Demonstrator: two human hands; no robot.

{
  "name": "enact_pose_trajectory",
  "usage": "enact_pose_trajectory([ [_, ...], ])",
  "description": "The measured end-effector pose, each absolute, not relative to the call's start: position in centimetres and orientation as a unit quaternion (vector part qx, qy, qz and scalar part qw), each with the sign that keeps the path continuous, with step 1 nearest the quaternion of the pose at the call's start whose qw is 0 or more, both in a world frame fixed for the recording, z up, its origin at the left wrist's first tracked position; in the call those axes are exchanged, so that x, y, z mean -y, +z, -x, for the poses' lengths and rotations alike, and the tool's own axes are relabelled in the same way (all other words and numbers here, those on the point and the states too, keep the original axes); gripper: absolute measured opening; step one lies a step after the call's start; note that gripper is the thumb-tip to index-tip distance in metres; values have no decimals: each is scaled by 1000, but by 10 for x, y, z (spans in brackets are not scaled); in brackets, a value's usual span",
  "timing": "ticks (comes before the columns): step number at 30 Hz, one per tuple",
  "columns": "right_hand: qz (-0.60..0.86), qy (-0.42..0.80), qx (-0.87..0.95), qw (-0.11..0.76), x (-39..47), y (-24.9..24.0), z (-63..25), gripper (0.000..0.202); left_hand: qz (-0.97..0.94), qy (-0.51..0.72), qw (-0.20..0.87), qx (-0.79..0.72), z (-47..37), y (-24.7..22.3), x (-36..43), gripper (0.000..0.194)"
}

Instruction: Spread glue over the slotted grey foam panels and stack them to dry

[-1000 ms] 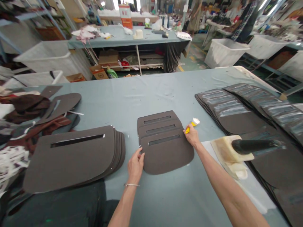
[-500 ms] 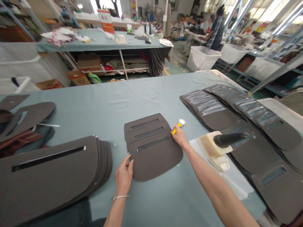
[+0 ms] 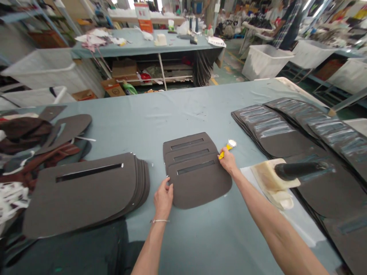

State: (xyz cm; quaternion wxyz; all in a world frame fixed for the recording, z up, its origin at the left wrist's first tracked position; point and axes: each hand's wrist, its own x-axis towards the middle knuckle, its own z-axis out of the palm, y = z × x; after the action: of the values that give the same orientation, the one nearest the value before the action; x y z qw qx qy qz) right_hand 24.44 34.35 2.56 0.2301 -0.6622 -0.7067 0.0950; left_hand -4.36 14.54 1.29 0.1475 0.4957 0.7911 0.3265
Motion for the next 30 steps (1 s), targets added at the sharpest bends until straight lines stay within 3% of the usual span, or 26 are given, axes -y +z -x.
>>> enact_pose_trajectory([
  [22, 659, 37, 722, 206, -335, 37, -236, 21, -473, 322, 128, -810, 30, 30, -144, 36],
  [26, 635, -1, 723, 272, -326, 42, -236, 27, -498, 319, 90, -801, 31, 56, -101, 50],
  [30, 589, -6, 726, 355, -302, 32, -241, 23, -473, 269, 29, -838, 47, 82, 2, 45],
])
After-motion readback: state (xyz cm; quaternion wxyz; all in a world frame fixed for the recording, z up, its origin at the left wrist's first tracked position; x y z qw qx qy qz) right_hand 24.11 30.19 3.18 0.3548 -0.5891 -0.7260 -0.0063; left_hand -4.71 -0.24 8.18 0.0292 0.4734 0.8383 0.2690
